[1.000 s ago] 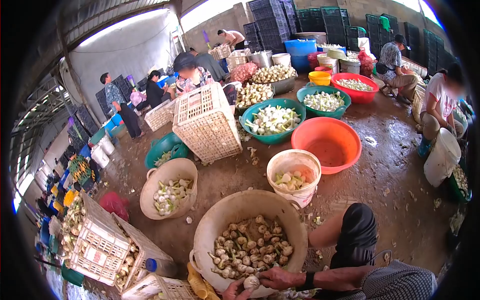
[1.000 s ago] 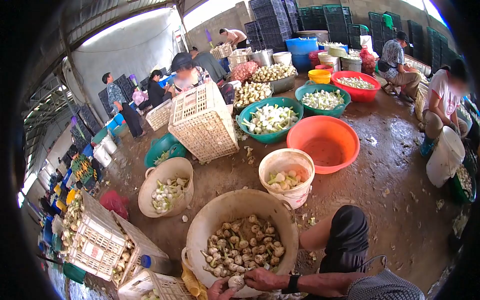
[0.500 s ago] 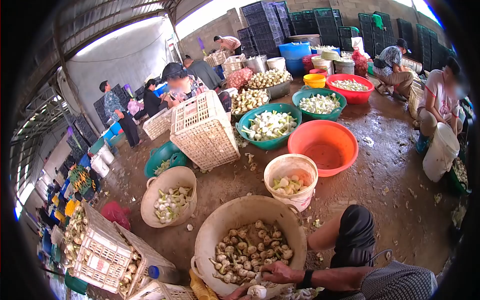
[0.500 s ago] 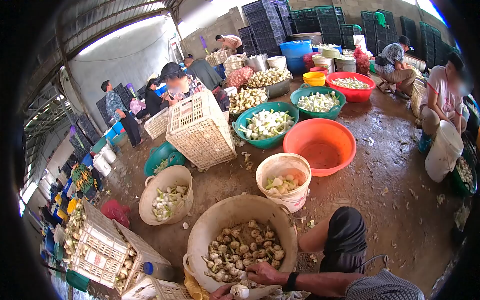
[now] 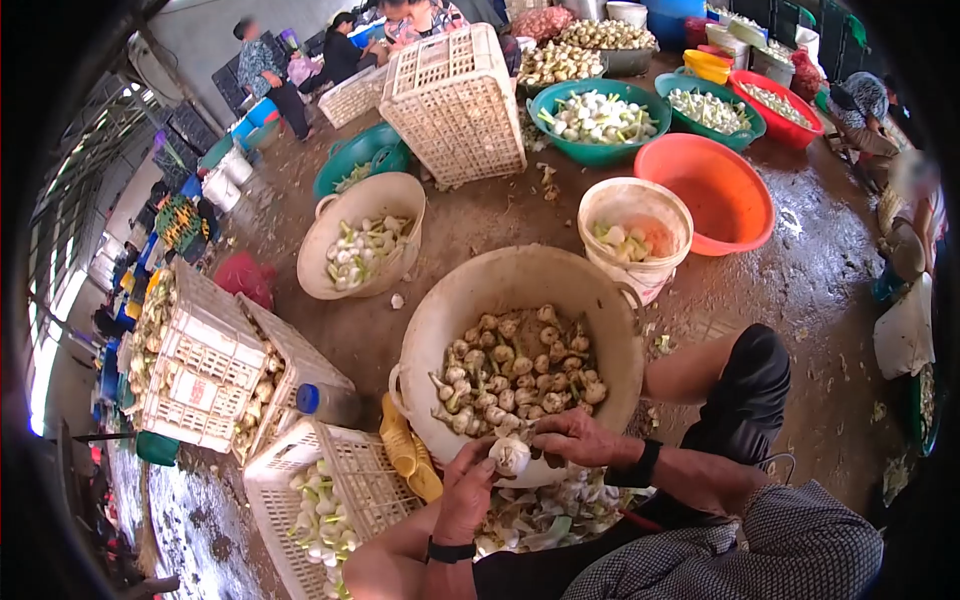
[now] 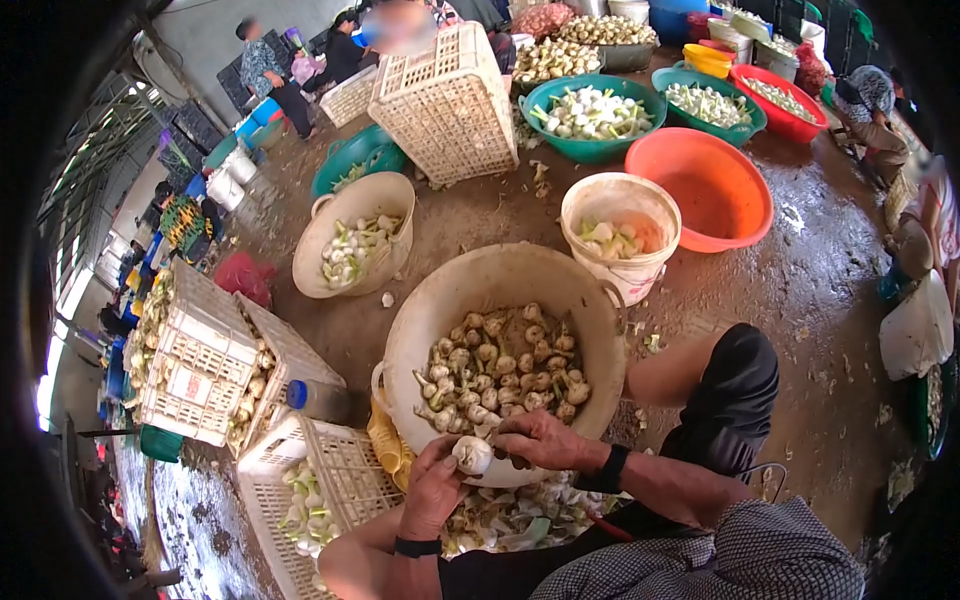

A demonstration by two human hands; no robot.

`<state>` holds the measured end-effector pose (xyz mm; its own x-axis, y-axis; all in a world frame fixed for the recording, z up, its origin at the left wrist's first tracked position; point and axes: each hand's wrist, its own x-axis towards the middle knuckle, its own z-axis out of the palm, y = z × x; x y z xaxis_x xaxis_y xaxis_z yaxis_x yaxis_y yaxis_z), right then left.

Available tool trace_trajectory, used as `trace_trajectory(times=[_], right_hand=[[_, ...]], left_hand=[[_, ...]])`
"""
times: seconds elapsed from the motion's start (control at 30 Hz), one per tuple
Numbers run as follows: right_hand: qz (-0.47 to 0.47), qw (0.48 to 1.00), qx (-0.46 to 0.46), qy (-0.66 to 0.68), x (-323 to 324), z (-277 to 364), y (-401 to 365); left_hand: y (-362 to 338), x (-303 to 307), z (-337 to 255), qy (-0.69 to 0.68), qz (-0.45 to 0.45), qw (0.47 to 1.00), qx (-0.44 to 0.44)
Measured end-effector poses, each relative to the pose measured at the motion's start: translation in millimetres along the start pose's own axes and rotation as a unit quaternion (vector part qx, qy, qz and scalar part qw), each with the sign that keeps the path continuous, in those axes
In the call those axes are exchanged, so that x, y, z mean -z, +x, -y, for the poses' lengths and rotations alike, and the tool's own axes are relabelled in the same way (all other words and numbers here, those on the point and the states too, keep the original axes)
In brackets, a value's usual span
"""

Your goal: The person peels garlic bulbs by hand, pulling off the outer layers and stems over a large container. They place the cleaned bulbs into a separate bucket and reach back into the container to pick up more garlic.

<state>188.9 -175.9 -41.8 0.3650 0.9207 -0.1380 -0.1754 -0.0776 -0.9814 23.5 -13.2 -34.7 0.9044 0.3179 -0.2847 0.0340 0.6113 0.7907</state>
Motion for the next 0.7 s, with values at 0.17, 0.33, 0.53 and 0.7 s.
trace_trajectory(times=[0.17, 0.33, 0.53, 0.7], right_hand=[[-0.003, 0.998, -0.017, -0.053, -2.5, 18.3, -5.7], [0.032, 0.985, 0.087, -0.144, 2.3, -0.3, -1.5], [0.019, 0.959, 0.167, -0.227, -1.0, -18.3, -0.7], [-0.005, 0.951, 0.158, -0.266, -4.7, -30.8, -3.0]], left_hand=[[5.0, 7.9, 7.2, 0.017, -0.003, 1.0, 0.006], [4.2, 13.4, 7.5, 0.142, 0.006, 0.989, 0.031], [5.4, 15.9, 12.8, 0.241, 0.01, 0.97, 0.009], [4.3, 8.1, 9.1, 0.299, 0.018, 0.954, -0.001]])
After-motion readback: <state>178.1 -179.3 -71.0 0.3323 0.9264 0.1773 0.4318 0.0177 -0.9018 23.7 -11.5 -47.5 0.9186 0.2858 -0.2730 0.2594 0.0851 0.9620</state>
